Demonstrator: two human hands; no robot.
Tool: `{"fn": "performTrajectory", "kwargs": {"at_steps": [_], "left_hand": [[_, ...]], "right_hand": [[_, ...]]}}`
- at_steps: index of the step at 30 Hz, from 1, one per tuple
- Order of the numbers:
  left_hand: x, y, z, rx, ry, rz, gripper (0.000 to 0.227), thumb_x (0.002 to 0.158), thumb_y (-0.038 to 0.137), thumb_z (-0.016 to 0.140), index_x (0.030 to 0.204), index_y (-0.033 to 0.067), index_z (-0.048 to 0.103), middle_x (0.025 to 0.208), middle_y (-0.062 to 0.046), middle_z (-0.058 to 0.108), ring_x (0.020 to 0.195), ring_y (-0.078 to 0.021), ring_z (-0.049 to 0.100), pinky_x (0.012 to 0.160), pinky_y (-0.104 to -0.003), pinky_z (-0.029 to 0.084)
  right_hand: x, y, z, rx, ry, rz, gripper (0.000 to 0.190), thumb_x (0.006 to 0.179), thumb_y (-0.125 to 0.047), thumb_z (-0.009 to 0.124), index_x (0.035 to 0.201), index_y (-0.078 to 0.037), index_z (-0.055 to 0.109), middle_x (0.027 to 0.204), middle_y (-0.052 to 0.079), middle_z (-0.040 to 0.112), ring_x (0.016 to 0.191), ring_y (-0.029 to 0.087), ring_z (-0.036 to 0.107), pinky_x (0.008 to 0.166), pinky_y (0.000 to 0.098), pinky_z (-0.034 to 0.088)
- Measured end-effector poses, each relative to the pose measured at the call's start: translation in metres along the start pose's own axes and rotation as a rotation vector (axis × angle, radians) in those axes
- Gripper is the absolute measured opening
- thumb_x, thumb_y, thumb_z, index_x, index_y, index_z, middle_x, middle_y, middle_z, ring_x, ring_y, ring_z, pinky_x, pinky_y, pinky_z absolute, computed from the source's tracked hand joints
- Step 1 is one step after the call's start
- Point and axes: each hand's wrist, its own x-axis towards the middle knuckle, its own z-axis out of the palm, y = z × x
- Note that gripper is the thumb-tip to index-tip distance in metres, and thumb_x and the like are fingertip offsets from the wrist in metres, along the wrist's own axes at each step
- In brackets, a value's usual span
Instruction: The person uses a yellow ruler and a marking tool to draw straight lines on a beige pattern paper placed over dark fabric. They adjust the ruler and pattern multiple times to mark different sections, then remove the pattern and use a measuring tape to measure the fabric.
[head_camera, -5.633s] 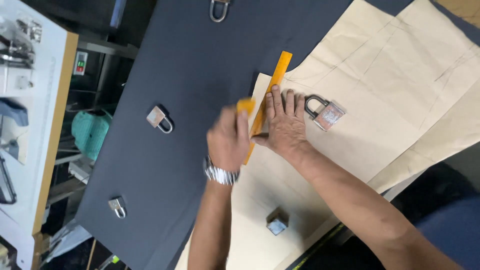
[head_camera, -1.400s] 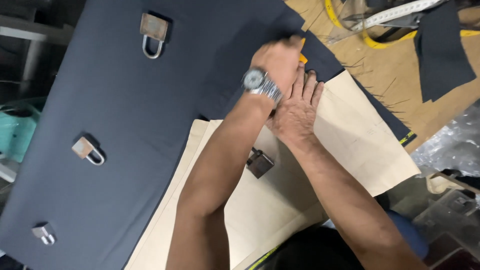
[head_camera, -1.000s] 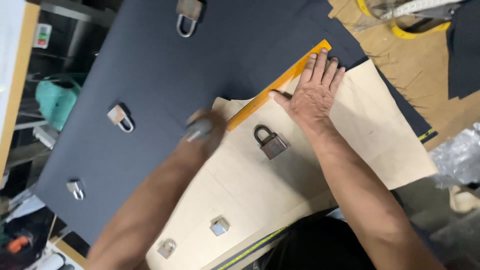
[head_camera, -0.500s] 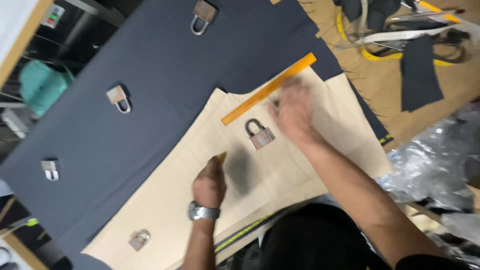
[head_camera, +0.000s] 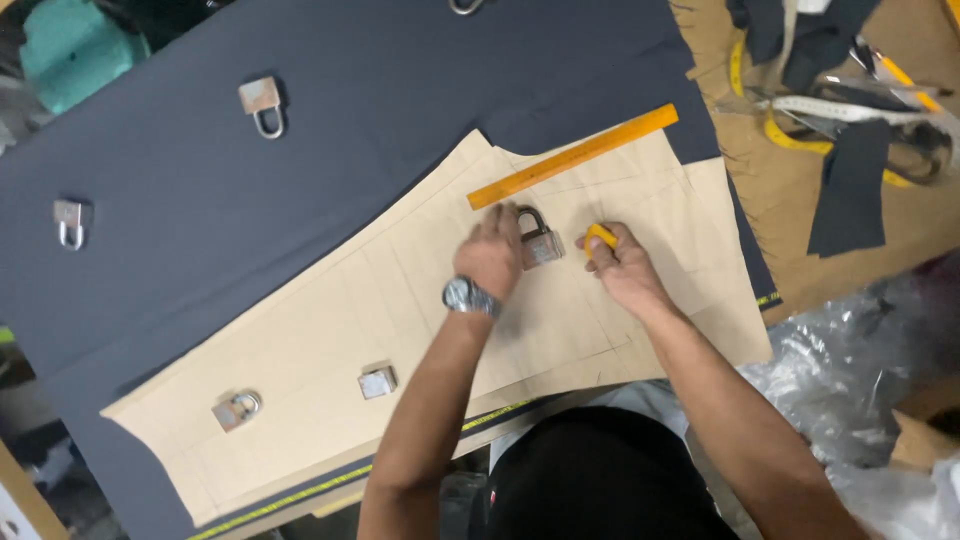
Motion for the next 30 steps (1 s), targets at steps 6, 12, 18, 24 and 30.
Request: {"fn": "performTrajectory", "kwargs": {"at_steps": [6,12,18,24,30], "left_hand": [[0.054,-0.024,0.006,0.032,-0.351,-0.185,0.04,0.099,0.017,0.052,0.137,0.0079,0.054,0.126,-0.01,0.054,0.107,-0.0289,0.069,0.087,-0.039,0.063],[0.064,-0.027,-0.005,-0.035,-0.484,-0.382,0.024,0.096,0.013,0.052,0.119,0.0184,0.05,0.114,-0.007,0.058,0.098,-0.0252,0.073,0.091,-0.037,0.059],[0.018,0.046,-0.034,-0.856,-0.2,-0.999,0.034,0.097,0.042,0.06,0.113,0.0126,0.06,0.106,-0.018,0.073,0.104,-0.0371,0.072,0.092,-0.048,0.059],[0.037,0.096,-0.019,-0.728,-0.181,-0.936,0.031,0.102,0.036,0.051,0.115,0.0104,0.064,0.098,-0.022,0.074,0.095,-0.0385,0.074,0.084,-0.05,0.062],[0.06,0.055,-0.011,-0.114,-0.294,-0.59,0.078,0.098,0.057,0.057,0.158,0.0125,0.033,0.158,-0.014,0.04,0.146,-0.0352,0.035,0.122,-0.048,0.029]], "right_hand": [[0.025,-0.014,-0.029,-0.363,-0.087,-0.007,0.031,0.103,-0.042,0.06,0.124,-0.022,0.072,0.097,0.006,0.075,0.097,0.021,0.071,0.083,0.0383,0.058],[0.042,0.006,-0.038,-0.406,-0.157,-0.146,0.027,0.103,-0.032,0.059,0.125,-0.017,0.068,0.09,0.009,0.076,0.097,0.027,0.072,0.084,0.0422,0.057],[0.035,-0.045,-0.053,-0.32,-0.286,-0.07,0.029,0.104,-0.026,0.051,0.125,-0.01,0.063,0.101,0.014,0.078,0.098,0.028,0.075,0.088,0.0381,0.06],[0.078,-0.028,-0.072,-0.31,-0.297,-0.092,0.028,0.105,-0.03,0.059,0.126,-0.013,0.066,0.105,0.017,0.077,0.104,0.025,0.073,0.09,0.039,0.059],[0.083,-0.071,-0.082,-0.447,-0.337,-0.121,0.025,0.105,-0.029,0.06,0.122,-0.012,0.067,0.1,0.017,0.077,0.1,0.024,0.074,0.09,0.038,0.059]]}}
